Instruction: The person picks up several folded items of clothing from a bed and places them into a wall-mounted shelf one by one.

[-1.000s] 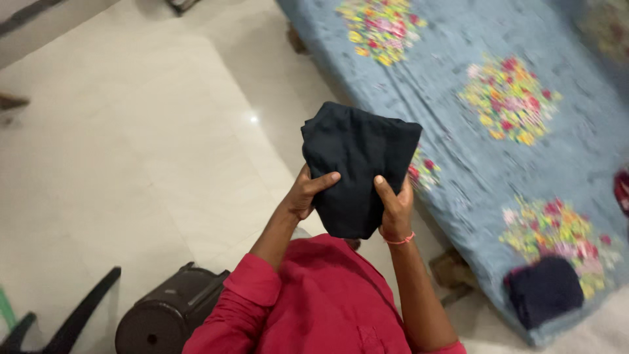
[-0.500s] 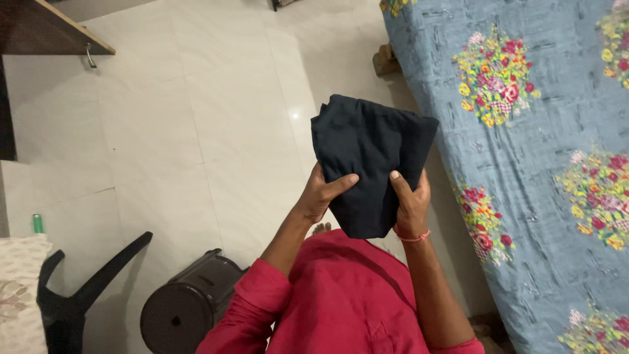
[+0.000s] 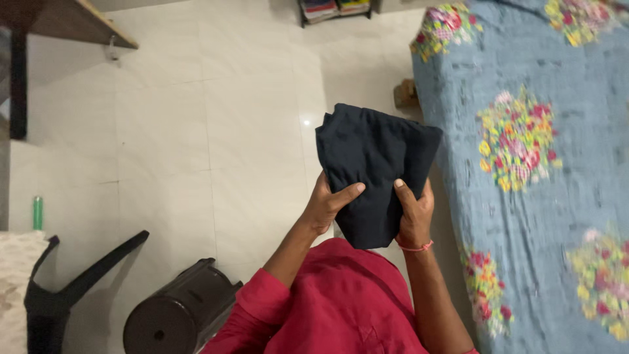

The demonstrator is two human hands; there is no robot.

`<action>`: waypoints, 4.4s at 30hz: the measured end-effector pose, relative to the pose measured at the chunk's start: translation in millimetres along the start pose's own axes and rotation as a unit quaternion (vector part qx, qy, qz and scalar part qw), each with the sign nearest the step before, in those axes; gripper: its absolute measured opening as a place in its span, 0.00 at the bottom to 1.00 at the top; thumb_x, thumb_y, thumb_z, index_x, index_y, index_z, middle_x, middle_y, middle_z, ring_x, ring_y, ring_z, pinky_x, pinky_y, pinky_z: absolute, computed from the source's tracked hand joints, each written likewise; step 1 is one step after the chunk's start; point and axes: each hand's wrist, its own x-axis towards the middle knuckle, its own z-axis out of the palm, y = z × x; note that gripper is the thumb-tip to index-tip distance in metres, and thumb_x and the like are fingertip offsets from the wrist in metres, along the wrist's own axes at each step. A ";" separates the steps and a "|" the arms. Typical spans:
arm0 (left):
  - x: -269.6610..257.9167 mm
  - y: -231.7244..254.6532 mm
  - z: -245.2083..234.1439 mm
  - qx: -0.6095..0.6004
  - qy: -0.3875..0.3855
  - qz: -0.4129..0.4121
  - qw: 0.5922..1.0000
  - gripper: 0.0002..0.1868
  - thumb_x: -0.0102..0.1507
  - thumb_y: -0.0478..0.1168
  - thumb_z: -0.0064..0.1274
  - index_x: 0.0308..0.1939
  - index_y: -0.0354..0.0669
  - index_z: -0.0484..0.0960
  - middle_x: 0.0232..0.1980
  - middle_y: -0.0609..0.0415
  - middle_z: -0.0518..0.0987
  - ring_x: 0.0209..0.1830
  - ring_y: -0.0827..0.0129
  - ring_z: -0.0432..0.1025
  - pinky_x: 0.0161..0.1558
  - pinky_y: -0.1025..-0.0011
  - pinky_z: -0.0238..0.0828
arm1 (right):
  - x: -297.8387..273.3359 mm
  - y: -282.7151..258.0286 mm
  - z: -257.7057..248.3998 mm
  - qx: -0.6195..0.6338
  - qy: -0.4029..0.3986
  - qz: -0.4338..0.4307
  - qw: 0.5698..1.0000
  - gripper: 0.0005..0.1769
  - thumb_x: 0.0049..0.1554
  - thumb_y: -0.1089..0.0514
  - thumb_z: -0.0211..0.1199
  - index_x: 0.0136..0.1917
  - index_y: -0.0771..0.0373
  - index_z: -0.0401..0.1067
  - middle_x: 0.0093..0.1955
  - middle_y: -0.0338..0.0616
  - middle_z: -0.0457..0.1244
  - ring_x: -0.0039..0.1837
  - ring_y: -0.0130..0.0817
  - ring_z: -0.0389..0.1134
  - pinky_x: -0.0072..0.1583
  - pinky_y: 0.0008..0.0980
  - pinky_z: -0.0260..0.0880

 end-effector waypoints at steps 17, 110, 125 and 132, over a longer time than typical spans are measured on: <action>198.7 46.5 8.4 0.015 0.061 0.067 0.996 0.36 0.61 0.40 0.63 0.68 0.30 0.67 0.59 0.44 0.77 0.60 0.61 0.74 0.62 0.63 0.73 | 233.8 -35.2 28.1 -0.052 -0.093 0.017 0.994 0.26 0.61 0.63 0.59 0.72 0.68 0.62 0.65 0.45 0.64 0.63 0.32 0.67 0.65 0.30 0.68; 1074.3 143.1 160.5 0.090 -0.240 -0.116 0.960 0.27 0.67 0.36 0.62 0.67 0.31 0.70 0.60 0.46 0.79 0.57 0.68 0.77 0.61 0.69 0.77 | 984.2 -153.8 -28.9 -0.010 0.260 -0.194 0.946 0.17 0.71 0.65 0.64 0.70 0.69 0.65 0.56 0.38 0.63 0.54 0.24 0.63 0.59 0.24 0.66; 1133.5 57.9 300.7 0.096 -0.166 -0.023 0.981 0.30 0.67 0.37 0.62 0.70 0.31 0.68 0.64 0.48 0.77 0.63 0.69 0.74 0.67 0.69 0.73 | 1072.4 -247.5 -182.0 -0.025 0.172 -0.148 0.974 0.21 0.67 0.65 0.61 0.72 0.68 0.66 0.59 0.38 0.65 0.58 0.25 0.65 0.62 0.24 0.68; 1139.5 37.2 327.9 0.105 -0.090 -0.050 0.989 0.33 0.65 0.36 0.61 0.71 0.28 0.66 0.66 0.45 0.75 0.65 0.65 0.72 0.67 0.67 0.71 | 1101.0 -284.3 -216.3 -0.057 0.099 -0.028 0.993 0.20 0.63 0.64 0.60 0.68 0.69 0.67 0.61 0.43 0.67 0.61 0.29 0.70 0.65 0.29 0.72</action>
